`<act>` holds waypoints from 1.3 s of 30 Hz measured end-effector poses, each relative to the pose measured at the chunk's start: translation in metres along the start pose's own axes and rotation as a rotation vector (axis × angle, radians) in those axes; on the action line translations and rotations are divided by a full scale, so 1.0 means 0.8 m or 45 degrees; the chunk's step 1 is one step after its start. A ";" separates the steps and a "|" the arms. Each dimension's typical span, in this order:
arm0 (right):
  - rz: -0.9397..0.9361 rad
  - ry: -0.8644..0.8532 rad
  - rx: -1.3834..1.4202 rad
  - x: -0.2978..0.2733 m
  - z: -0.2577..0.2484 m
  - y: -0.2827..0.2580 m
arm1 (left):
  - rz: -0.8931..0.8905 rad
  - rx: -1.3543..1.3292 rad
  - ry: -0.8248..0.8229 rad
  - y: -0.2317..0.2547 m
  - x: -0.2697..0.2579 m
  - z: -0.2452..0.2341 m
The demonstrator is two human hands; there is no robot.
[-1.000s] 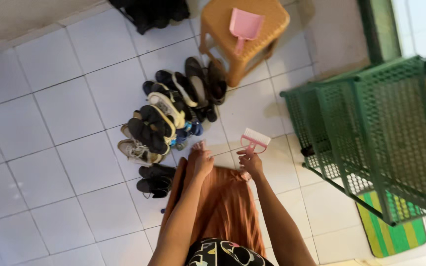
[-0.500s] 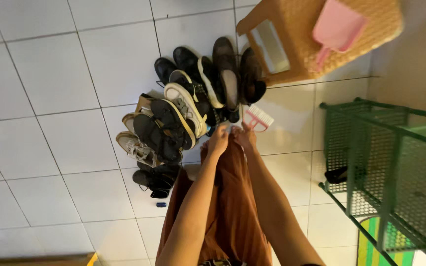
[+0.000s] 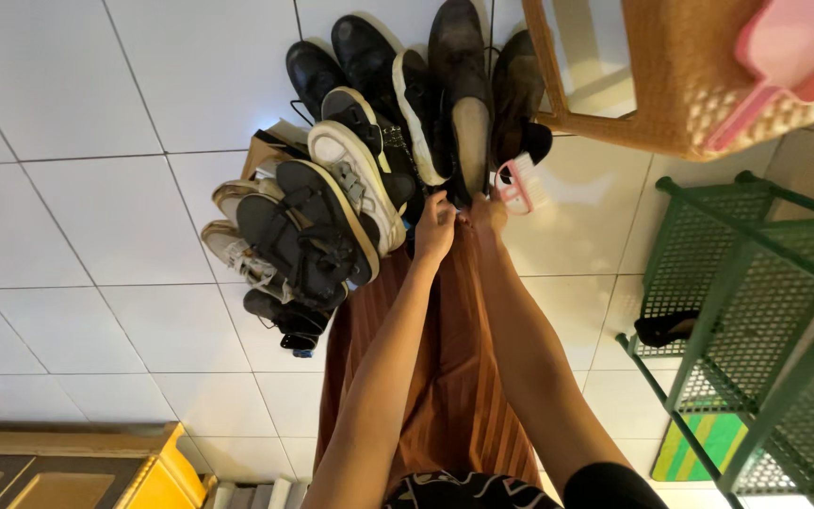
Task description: The person holds a black shoe and scrubs its sole and upper with a pink brush. They rotate the shoe to access different areas and continue scrubbing the same shoe for the duration of the clip.
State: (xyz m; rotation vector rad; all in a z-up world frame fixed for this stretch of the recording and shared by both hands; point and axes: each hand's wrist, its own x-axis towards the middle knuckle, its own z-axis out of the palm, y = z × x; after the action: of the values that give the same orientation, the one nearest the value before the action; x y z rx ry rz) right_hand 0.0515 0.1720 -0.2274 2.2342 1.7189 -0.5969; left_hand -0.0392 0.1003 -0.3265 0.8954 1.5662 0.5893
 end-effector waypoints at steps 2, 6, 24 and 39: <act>0.637 -0.161 2.228 -0.031 -0.001 0.010 | -0.022 -0.019 -0.024 0.014 -0.018 -0.014; 0.563 -0.306 2.226 -0.119 -0.004 0.047 | 0.142 -0.152 -0.001 0.065 -0.058 -0.041; -0.472 0.478 0.901 -0.512 -0.304 0.118 | 0.233 -0.177 -0.723 0.270 -0.277 -0.180; -0.307 0.739 0.711 -0.738 -0.324 0.206 | 0.323 -0.512 -1.128 0.266 -0.452 -0.099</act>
State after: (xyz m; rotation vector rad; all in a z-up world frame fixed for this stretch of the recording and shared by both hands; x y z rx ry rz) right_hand 0.1250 -0.2629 0.2707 2.8059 2.3615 -0.5659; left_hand -0.0600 -0.0600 0.0685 0.8725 0.5182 0.5465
